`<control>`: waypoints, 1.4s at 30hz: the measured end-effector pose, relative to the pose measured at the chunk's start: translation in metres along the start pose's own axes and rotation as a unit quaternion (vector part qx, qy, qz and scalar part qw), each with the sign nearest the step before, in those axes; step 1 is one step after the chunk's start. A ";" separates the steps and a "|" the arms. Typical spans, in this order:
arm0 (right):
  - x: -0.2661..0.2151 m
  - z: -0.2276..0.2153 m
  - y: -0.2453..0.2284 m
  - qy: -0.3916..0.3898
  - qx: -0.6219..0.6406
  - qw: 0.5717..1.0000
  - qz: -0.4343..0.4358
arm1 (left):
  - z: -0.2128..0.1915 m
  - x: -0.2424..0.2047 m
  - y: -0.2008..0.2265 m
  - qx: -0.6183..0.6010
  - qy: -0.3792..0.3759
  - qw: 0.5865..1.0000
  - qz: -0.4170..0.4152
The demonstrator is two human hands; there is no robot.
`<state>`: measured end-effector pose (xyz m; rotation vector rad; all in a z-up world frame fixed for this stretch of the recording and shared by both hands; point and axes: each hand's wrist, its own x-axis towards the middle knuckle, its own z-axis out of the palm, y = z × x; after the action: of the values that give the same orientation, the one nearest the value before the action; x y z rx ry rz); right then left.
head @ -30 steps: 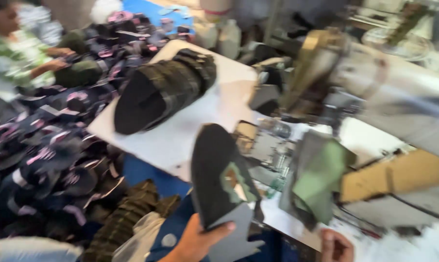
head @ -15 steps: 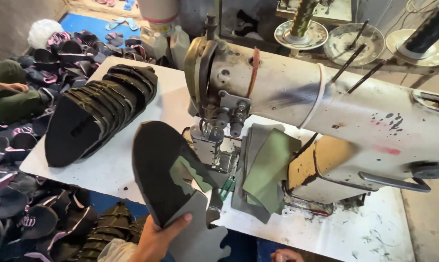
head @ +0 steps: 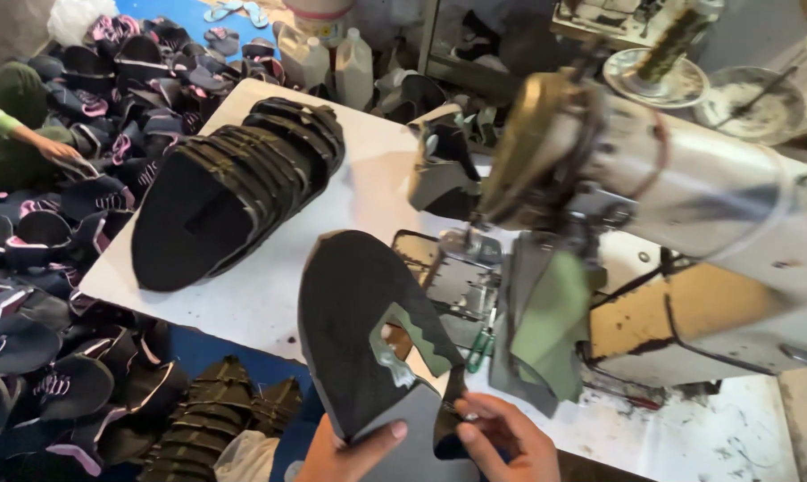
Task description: The person uses a sewing machine to stitch a grey fabric piece onto the edge of a black slipper sole. They repeatedly pick up a slipper from a stack, position it under the machine's needle, and guide it through the sewing process. The camera frequently moves away from the workspace, showing piles of finished slippers and other materials on the table.
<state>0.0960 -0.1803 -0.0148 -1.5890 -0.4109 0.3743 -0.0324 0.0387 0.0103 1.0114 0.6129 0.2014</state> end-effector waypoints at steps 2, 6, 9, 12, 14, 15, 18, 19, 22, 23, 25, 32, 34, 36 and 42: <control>0.020 0.047 -0.062 -0.059 -0.067 0.987 0.132 | -0.022 0.005 0.003 0.044 -0.065 0.996 0.047; 0.037 0.083 -0.029 -0.118 -0.029 0.981 0.152 | -0.056 0.019 0.023 0.052 -0.091 0.993 0.061; 0.043 0.102 -0.017 -0.090 -0.026 0.977 0.194 | -0.075 0.030 0.034 0.029 -0.106 0.993 0.045; 0.048 0.110 -0.013 -0.084 0.035 0.981 0.170 | -0.079 0.038 0.053 0.006 -0.106 0.994 0.012; 0.052 0.113 -0.022 -0.097 0.018 0.979 0.177 | -0.077 0.039 0.060 -0.011 -0.091 0.995 -0.026; 0.051 0.116 -0.025 -0.091 0.022 0.980 0.176 | -0.077 0.039 0.066 -0.006 -0.096 0.995 -0.027; 0.041 0.120 -0.029 -0.049 0.044 0.977 0.201 | -0.078 0.033 0.070 0.024 -0.118 0.993 -0.005; 0.036 0.122 -0.028 -0.053 0.049 0.981 0.177 | -0.081 0.031 0.065 0.034 -0.126 0.991 0.015; 0.026 0.124 -0.049 -0.025 0.047 0.984 0.169 | -0.076 0.024 0.052 0.030 -0.127 0.991 0.026; 0.023 0.126 -0.059 0.002 0.044 0.981 0.188 | -0.074 0.021 0.048 0.020 -0.114 0.993 0.014; 0.007 0.111 -0.041 0.009 0.041 0.989 0.140 | -0.059 0.011 0.052 0.019 -0.098 0.995 -0.020; -0.022 0.064 -0.042 -0.021 -0.082 0.996 0.023 | -0.024 -0.011 0.022 -0.032 -0.124 0.988 -0.088; -0.024 0.055 -0.033 -0.017 -0.049 0.998 0.037 | -0.018 -0.011 0.017 -0.025 -0.135 0.989 -0.056; -0.022 0.049 -0.022 -0.010 -0.013 0.998 0.054 | -0.012 -0.008 0.016 -0.014 -0.147 0.989 -0.027; 0.005 0.052 -0.005 0.059 0.037 0.993 0.091 | 0.005 0.021 0.021 0.043 -0.144 0.989 0.009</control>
<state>0.0750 -0.1321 -0.0131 -1.5717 -0.1603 0.4271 -0.0100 0.0552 0.0216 1.1053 0.3518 0.0439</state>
